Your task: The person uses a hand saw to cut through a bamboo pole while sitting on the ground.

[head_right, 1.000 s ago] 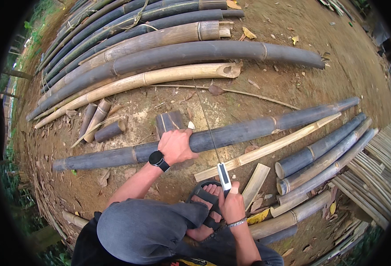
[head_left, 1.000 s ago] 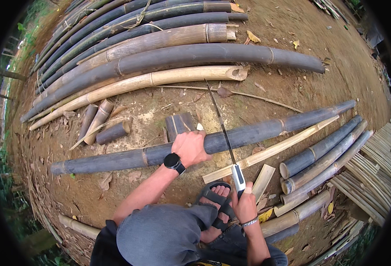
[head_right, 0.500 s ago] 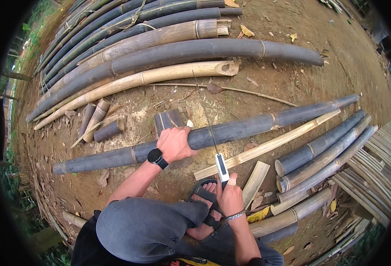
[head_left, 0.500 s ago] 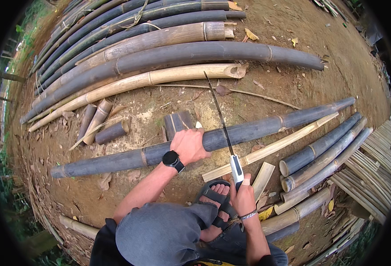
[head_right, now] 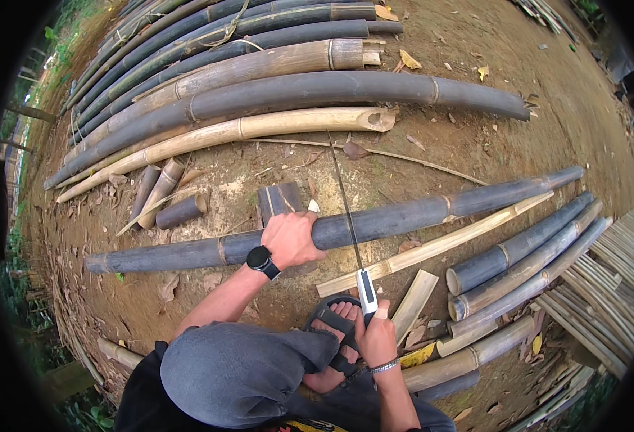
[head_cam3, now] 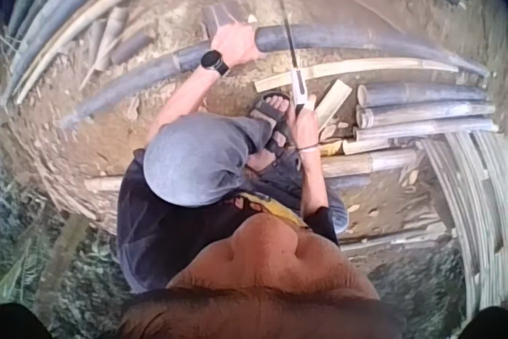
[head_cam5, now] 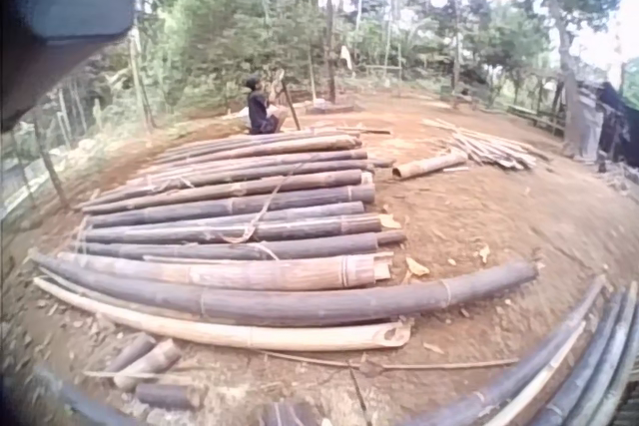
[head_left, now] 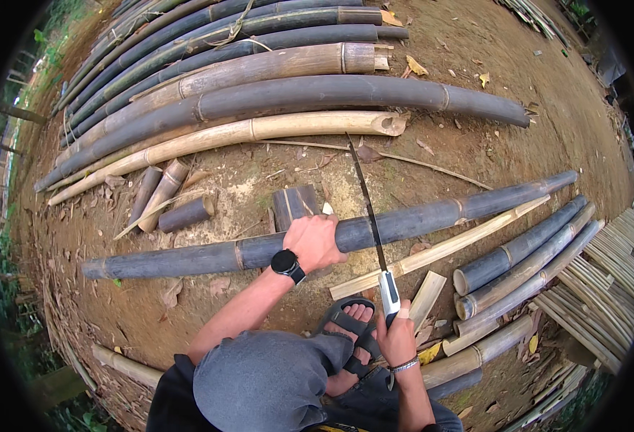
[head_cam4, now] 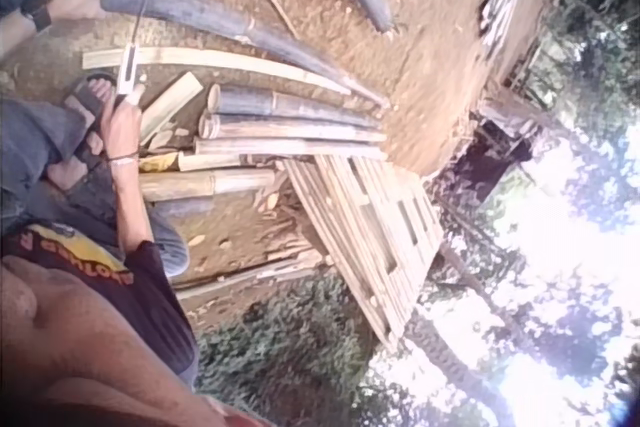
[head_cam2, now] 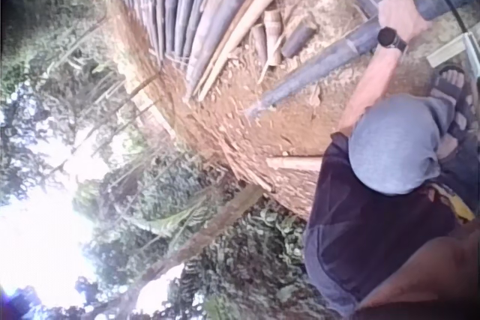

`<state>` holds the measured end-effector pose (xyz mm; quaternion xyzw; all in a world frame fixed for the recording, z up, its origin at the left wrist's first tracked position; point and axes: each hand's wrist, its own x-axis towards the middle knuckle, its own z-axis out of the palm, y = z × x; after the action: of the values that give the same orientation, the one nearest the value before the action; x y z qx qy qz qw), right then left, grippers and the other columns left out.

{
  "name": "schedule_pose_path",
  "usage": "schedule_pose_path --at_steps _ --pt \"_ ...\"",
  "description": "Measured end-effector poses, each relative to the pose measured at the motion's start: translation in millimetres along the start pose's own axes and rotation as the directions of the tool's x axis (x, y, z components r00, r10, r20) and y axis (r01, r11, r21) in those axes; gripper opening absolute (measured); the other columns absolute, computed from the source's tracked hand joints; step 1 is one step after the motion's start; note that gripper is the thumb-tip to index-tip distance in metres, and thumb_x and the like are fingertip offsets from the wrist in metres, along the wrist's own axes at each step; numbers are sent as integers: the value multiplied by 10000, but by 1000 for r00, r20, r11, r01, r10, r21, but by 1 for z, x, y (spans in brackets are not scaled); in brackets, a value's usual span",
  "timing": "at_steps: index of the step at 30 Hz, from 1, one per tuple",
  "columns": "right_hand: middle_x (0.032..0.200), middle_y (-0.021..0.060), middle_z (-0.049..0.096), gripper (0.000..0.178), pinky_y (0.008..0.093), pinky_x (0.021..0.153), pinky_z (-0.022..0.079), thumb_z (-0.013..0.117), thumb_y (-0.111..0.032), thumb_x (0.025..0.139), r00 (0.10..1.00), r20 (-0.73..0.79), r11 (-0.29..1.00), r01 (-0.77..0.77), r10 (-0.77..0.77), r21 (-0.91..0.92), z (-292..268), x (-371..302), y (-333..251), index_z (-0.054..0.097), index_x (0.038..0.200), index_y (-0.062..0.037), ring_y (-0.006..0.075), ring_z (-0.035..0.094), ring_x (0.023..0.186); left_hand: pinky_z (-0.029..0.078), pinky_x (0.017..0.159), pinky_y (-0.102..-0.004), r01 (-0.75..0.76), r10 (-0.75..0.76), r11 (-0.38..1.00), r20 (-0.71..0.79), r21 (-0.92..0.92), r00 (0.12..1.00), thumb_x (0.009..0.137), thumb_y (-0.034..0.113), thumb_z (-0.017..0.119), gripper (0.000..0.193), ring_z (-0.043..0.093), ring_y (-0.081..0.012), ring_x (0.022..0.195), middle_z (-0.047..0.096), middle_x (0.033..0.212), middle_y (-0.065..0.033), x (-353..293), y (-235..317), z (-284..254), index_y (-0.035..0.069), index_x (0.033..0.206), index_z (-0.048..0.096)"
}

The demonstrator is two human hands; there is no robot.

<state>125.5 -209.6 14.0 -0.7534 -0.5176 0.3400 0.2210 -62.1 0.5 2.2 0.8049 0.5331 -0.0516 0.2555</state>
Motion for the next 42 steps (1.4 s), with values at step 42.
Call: schedule_pose_path --at_steps 42 --pt "638 267 636 316 514 540 521 618 -114 975 996 88 999 -34 34 4 -4 1 -1 395 1130 48 424 696 626 584 705 -435 -16 16 1000 -2 9 1000 626 471 811 553 726 -356 764 730 823 -201 -7 -4 1 10 912 702"
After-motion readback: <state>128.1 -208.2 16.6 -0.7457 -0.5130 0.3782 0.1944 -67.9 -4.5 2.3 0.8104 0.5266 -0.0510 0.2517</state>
